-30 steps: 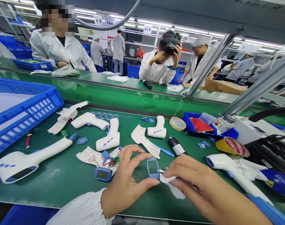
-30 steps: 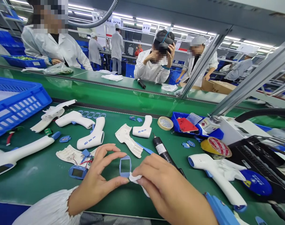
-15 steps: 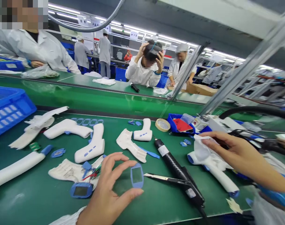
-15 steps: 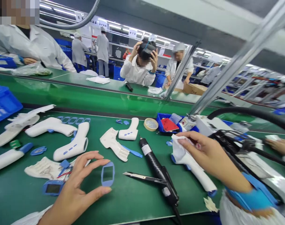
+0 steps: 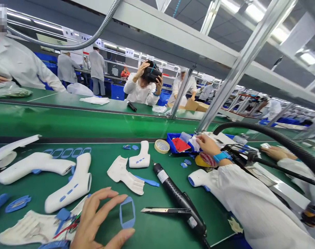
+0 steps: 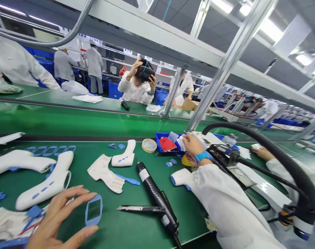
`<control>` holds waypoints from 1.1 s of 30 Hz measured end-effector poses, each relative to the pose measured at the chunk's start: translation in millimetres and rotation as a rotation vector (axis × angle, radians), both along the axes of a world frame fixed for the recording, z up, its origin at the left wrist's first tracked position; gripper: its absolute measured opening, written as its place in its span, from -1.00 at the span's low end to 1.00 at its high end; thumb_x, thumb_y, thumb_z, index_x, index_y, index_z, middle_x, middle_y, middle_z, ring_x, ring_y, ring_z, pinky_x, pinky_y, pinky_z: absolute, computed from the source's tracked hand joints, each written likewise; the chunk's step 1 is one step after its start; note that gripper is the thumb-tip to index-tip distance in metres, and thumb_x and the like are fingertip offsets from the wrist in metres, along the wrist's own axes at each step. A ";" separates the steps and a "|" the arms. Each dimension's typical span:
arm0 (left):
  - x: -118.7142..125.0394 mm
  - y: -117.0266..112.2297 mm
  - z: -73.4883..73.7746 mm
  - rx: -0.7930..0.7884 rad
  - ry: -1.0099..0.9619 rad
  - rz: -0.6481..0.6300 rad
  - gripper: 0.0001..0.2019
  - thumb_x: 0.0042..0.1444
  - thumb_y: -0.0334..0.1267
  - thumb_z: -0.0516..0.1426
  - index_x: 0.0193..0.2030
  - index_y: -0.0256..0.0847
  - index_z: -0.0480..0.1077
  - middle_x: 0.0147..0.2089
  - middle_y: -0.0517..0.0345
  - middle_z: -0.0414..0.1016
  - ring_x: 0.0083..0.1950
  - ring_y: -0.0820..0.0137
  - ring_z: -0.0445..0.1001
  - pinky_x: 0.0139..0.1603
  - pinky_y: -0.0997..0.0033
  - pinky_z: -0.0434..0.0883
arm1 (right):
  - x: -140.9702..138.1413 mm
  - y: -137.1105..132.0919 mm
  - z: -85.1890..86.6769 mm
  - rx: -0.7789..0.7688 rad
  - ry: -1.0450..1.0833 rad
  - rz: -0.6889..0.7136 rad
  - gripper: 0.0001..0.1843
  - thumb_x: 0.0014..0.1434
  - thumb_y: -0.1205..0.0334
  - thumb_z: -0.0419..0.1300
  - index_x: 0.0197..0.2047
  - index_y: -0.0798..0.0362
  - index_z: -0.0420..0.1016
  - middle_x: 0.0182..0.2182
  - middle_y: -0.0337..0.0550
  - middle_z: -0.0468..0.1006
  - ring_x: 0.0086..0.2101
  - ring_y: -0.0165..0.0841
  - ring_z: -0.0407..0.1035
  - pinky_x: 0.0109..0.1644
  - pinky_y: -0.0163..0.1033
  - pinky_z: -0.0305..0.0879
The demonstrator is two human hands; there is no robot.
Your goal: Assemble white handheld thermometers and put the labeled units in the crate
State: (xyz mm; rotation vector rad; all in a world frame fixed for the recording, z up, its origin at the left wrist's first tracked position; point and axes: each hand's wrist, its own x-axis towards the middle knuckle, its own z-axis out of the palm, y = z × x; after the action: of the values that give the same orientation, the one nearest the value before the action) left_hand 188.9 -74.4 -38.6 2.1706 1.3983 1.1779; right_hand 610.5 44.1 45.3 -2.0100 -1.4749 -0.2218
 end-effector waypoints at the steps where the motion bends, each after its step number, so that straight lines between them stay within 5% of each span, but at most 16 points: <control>1: -1.6 0.2 2.1 0.020 0.021 -0.017 -0.64 -0.04 -0.02 0.19 -0.05 0.16 0.34 -0.01 0.16 0.33 0.04 0.15 0.34 -0.13 0.23 0.43 | -5.7 -3.0 0.8 -0.004 -0.012 0.037 -0.76 0.24 0.16 0.08 -0.10 0.11 0.38 -0.17 -0.12 0.46 -0.25 -0.35 0.40 -0.19 -0.13 0.37; 4: -3.2 -2.4 10.0 -0.003 0.017 -0.052 -0.61 -0.05 -0.09 0.23 -0.04 0.06 0.33 -0.01 0.09 0.30 0.04 0.18 0.33 -0.07 0.24 0.41 | -34.7 -28.5 6.4 0.044 -0.036 0.139 -0.71 0.21 0.05 0.04 -0.28 0.07 0.45 -0.31 -0.04 0.49 -0.23 -0.15 0.39 -0.13 0.05 0.30; 7: 1.1 -7.0 17.2 -0.114 -0.070 -0.075 -0.62 -0.03 -0.06 0.21 -0.05 0.02 0.31 0.01 0.04 0.24 0.12 0.15 0.23 0.06 0.13 0.32 | -82.4 -76.1 11.2 0.134 -0.032 0.277 -0.70 0.13 -0.09 0.04 -0.24 -0.11 0.44 -0.25 -0.06 0.49 -0.19 -0.02 0.36 -0.12 0.10 0.26; 10: 5.4 -11.7 22.4 -0.218 -0.157 -0.106 -0.61 -0.04 -0.03 0.22 -0.07 0.03 0.28 0.04 0.04 0.18 0.16 0.14 0.15 0.10 0.08 0.24 | -141.8 -128.4 8.3 0.324 -0.103 0.581 -0.86 0.14 0.11 0.10 -0.24 -0.14 0.45 -0.36 -0.13 0.51 -0.32 -0.14 0.38 -0.18 0.00 0.30; 14: 4.2 -19.1 25.8 -0.261 -0.237 -0.132 -0.58 -0.08 -0.01 0.24 -0.08 0.03 0.28 0.02 0.06 0.16 0.17 0.13 0.12 0.13 0.04 0.17 | -207.0 -166.0 -10.6 0.332 -0.155 0.907 -0.84 0.09 0.41 0.13 -0.28 -0.02 0.47 -0.46 -0.18 0.52 -0.42 -0.32 0.37 -0.36 -0.22 0.33; 25: -9.4 -35.7 25.6 -0.331 -0.403 -0.189 -0.57 -0.06 -0.01 0.23 -0.02 0.03 0.33 0.03 0.05 0.14 0.18 0.11 0.11 0.17 0.04 0.14 | -253.6 -164.1 -35.0 0.289 0.307 0.812 -0.80 0.08 0.45 0.16 -0.23 -0.01 0.41 -0.39 -0.17 0.47 -0.36 -0.32 0.35 -0.34 -0.22 0.33; 33: -15.1 -35.0 25.3 -0.236 -0.299 -0.111 -0.55 -0.10 -0.03 0.26 -0.04 0.03 0.32 0.01 0.06 0.17 0.15 0.13 0.12 0.17 0.01 0.12 | -261.6 -174.2 -40.6 0.287 0.321 0.881 -0.70 0.04 0.53 0.15 -0.19 -0.01 0.39 -0.40 -0.18 0.46 -0.39 -0.33 0.33 -0.35 -0.20 0.32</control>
State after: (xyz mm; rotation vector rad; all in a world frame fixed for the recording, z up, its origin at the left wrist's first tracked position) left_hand 173.8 -109.4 -13.3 1.8015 1.2062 1.1738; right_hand 349.0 -130.2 4.6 -0.9795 -1.8258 0.2387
